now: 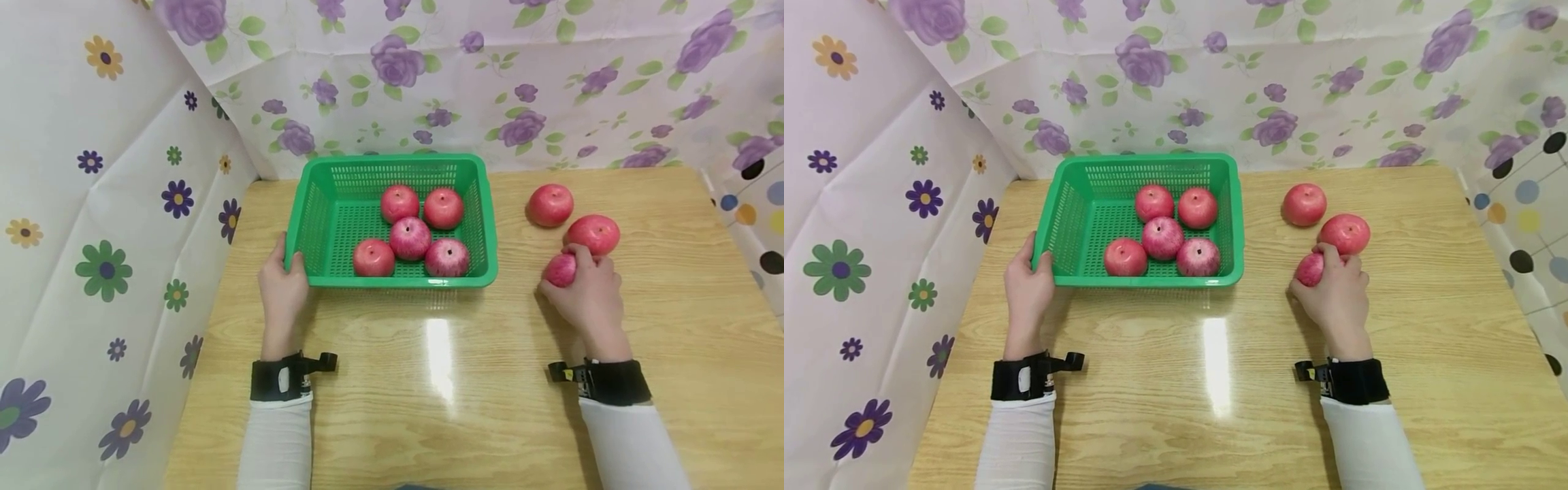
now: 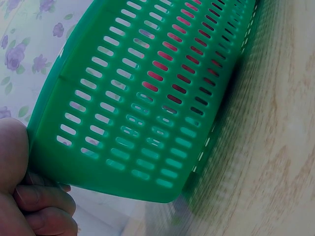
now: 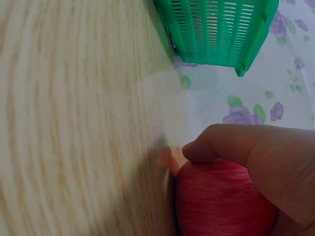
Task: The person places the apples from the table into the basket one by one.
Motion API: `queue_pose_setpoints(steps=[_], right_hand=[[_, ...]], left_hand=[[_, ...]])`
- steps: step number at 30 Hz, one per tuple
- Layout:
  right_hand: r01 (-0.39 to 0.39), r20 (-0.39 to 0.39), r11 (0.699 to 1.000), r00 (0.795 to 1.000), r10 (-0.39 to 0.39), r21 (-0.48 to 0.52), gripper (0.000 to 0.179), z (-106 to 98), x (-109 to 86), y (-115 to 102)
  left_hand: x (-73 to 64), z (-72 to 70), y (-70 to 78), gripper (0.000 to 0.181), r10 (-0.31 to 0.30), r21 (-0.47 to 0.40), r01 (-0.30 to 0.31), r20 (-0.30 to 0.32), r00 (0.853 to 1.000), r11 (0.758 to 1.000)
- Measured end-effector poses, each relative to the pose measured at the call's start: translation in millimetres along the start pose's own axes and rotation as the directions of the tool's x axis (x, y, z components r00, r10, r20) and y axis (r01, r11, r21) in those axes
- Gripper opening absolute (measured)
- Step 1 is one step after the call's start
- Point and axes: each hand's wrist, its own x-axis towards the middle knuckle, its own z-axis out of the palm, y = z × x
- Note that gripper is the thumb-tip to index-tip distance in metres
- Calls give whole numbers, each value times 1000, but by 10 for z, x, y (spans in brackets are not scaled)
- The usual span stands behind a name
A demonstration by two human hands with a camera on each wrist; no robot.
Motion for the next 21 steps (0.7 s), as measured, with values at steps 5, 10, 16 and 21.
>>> queue_pose_setpoints(steps=[5, 10, 16, 21], right_hand=[[1, 2, 1000, 1000, -1, -3, 80, -13, -4, -18], [-6, 2, 1000, 1000, 6, -2, 79, -10, -9, -24], [0, -6, 1000, 1000, 0, 26, 78, 0, -19, -14], [-7, -13, 997, 1000, 8, 77, 80, -24, -44, -3]], left_hand=[[4, -1, 4, 51, 7, -6, -7, 0, 1000, 1000], [8, -6, 0, 50, 16, -11, -16, -7, 1000, 1000], [10, -16, 5, 50, 21, -18, -21, -3, 1000, 1000], [-2, -17, 20, 51, 3, -14, -3, 4, 1000, 1000]])
